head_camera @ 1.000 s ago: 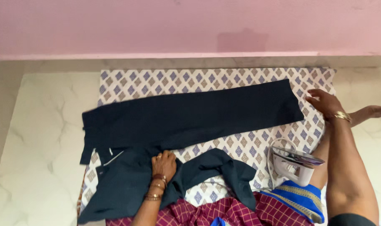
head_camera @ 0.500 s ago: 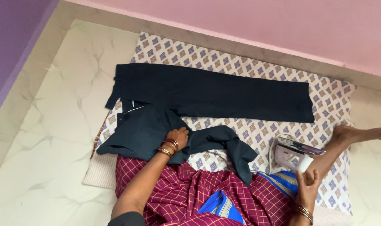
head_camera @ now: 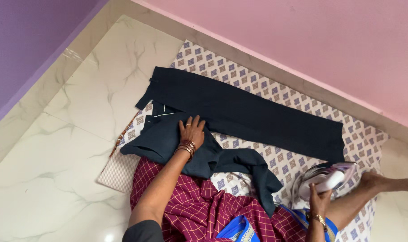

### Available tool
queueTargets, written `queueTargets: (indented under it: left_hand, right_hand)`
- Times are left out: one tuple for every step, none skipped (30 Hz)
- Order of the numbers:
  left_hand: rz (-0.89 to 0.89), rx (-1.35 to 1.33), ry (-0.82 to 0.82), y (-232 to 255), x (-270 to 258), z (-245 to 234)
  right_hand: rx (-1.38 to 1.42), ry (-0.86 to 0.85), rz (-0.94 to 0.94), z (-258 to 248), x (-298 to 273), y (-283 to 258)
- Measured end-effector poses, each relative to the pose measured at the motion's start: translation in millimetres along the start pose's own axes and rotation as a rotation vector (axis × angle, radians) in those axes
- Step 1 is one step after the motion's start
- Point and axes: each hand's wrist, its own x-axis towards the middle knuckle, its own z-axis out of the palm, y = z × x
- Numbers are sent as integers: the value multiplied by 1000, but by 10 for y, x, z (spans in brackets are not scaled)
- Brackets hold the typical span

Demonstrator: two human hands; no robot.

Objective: The person irons a pair of black trousers laid out on a patterned mat on the floor. They use a white electric iron to smooth the fabric, folding the trousers in half and pressing the seams before setting the iron aside.

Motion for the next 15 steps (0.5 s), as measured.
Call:
queueTargets:
  left_hand:
    - [-50,19,-92,-38,34,-24]
    - [-100,36,-185,-79,46,-36]
    - [-152,49,-274,-86,80,-35]
    - [-140,132,-335,-76,97,-20]
    - [-131,216,-392,-83,121,-6]
    - [-122,299,-451,-83,151,13]
    - [-126,290,-460,-80,162,40]
    - [-129,281,-470,-69,175,73]
    - [-129,275,-483,-97,158,107]
    - [-132,256,-452,-112,150,139]
    - [-133,244,-423,-114,158,159]
    - [-134,233,-393,-101,180,173]
    - [-138,206,-390,-110,211,175]
    - [-142,179,-386,-118,244,171]
    - [-144,155,-385,-135,261,162]
  right_hand:
    - [-38,-29,72,33,143,-103]
    - [-76,-57,144,102,228,-193]
    - [-92,-119,157,195,321,-285]
    - [-110,-181,171,300,409,-384]
    - [-127,-246,181,463,508,-497]
    - [-72,-336,145,644,602,-614]
    - [-18,-429,116,821,656,-716]
    - [-43,-500,108,999,722,-826]
    - [-67,-569,106,1207,759,-935]
    - [-138,-609,82,1430,829,-1059]
    - [-203,-647,62,1691,880,-1175]
    - [-258,-699,6,1942,920,-1286]
    - [-311,-749,-51,2202,955,-1391]
    - [-354,-788,-85,2462,982,-1488]
    - [-395,-825,-115,2691,969,-1561]
